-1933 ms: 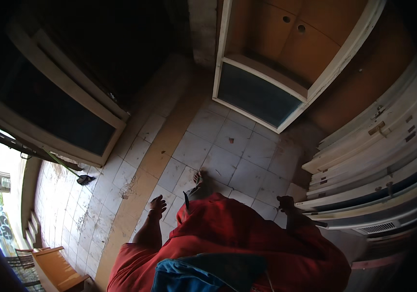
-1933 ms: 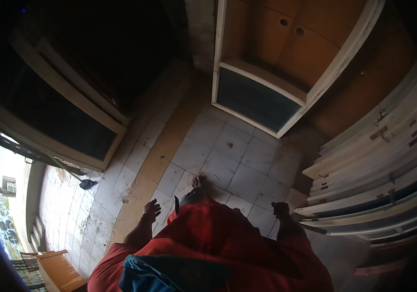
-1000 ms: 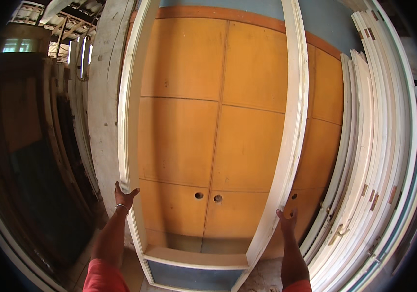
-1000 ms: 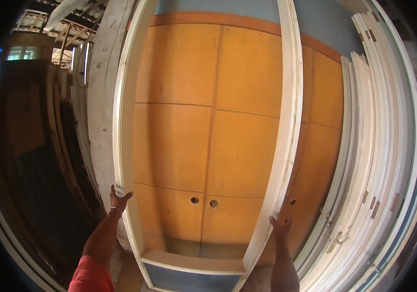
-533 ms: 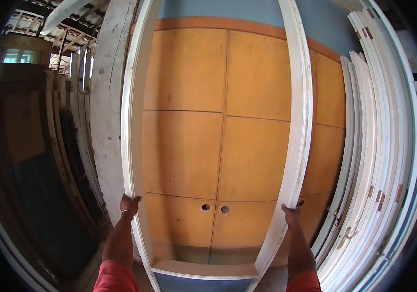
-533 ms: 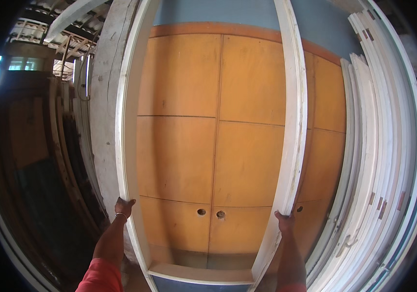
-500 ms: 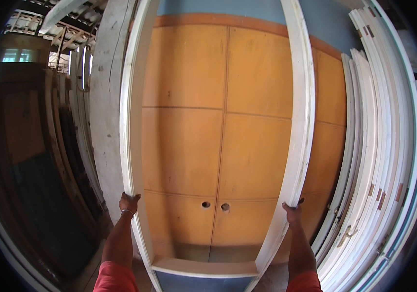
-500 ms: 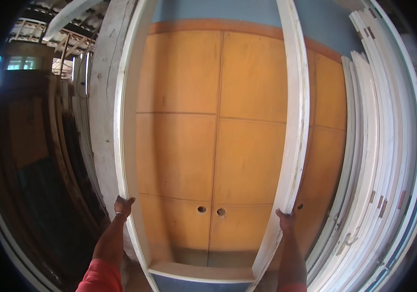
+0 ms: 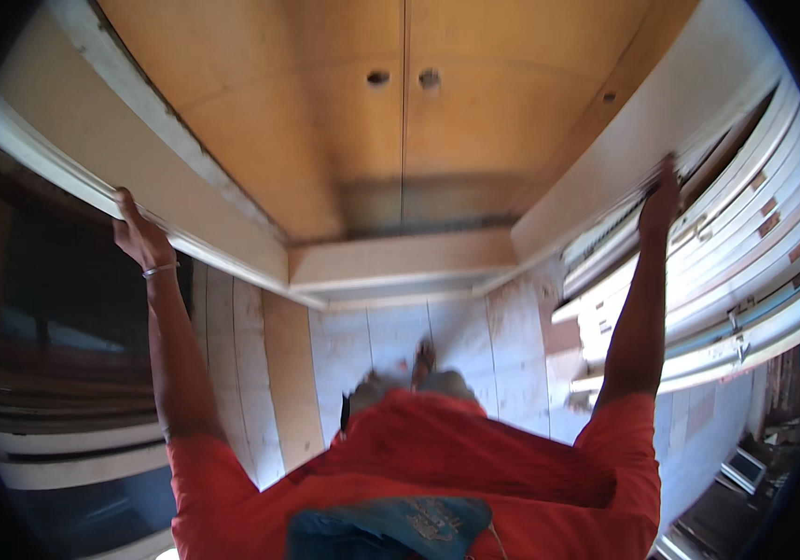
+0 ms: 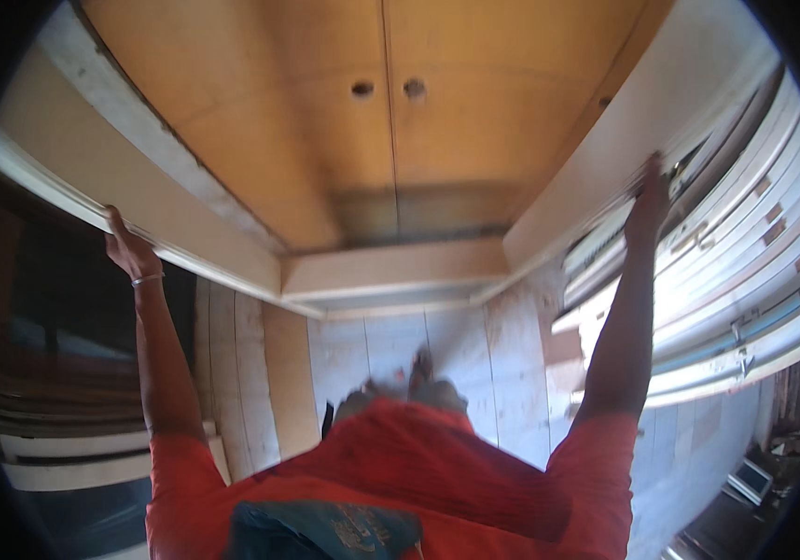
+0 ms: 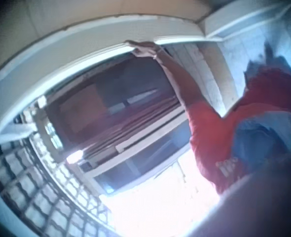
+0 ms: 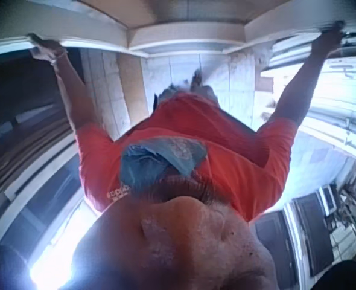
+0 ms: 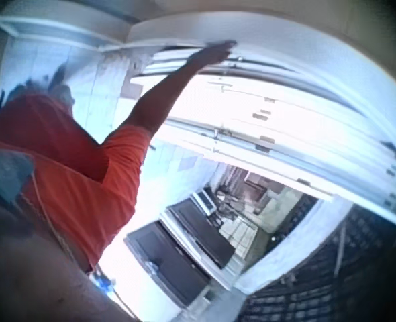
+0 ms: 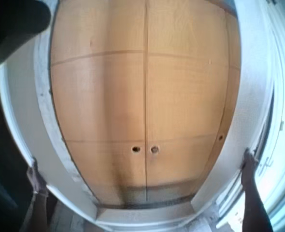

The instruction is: The person assembles a large wooden window or door frame on the floor by using a hammer and nails to attach thin wooden strips into the corners, then removes a pane of glass and carries it to a storage area.

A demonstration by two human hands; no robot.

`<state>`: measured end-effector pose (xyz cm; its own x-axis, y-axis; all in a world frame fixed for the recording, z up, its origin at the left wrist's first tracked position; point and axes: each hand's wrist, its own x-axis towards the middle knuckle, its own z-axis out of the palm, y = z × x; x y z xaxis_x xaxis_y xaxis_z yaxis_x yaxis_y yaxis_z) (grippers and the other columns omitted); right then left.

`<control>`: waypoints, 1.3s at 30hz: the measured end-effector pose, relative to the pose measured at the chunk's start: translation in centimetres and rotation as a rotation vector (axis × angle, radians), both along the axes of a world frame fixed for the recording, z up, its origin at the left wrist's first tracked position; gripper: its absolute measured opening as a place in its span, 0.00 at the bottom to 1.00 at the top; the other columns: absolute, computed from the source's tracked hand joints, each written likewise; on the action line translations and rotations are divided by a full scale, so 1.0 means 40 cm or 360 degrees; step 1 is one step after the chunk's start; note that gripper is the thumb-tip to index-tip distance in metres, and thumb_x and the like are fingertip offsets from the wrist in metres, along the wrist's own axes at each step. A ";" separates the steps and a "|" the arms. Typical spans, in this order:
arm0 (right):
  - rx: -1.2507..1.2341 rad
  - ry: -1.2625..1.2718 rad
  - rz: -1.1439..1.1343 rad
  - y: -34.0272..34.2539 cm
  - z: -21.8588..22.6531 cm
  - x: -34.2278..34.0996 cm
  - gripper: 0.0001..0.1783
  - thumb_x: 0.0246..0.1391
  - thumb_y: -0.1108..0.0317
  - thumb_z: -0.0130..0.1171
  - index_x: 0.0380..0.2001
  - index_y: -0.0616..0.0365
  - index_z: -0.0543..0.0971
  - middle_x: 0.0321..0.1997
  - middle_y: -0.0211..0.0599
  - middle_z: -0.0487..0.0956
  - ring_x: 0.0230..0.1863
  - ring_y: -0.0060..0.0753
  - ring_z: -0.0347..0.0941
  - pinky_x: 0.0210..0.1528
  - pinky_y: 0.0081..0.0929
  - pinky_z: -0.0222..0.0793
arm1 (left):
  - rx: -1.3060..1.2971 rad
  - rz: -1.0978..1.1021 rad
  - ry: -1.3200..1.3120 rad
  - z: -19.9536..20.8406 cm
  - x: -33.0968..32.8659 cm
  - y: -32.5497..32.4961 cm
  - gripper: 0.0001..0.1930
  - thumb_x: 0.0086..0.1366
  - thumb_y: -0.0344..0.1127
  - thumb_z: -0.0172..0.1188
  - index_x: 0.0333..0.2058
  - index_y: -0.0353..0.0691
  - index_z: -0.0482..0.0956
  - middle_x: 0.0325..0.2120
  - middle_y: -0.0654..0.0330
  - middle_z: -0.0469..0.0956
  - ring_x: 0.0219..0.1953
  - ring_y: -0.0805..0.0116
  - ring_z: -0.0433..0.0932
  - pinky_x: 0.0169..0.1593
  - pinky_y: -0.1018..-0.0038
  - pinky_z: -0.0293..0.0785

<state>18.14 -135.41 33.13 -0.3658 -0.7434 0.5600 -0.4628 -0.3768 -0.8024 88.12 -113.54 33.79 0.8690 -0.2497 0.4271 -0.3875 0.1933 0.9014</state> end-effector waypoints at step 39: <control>-0.0310 -0.0854 -0.0286 0.635 0.047 -0.033 0.52 0.43 0.23 0.46 0.58 0.57 0.62 0.60 0.41 0.63 0.63 0.42 0.57 0.66 0.43 0.53 | -0.0559 -0.0080 0.0145 0.045 -0.265 0.509 0.41 0.54 0.67 0.60 0.58 0.47 0.64 0.54 0.59 0.66 0.57 0.62 0.65 0.58 0.60 0.65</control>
<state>16.84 -110.02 35.01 -0.7458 -0.5456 0.3822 -0.0822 -0.4940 -0.8656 77.51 -93.19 35.58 0.8979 -0.1449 0.4157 -0.2906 0.5142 0.8069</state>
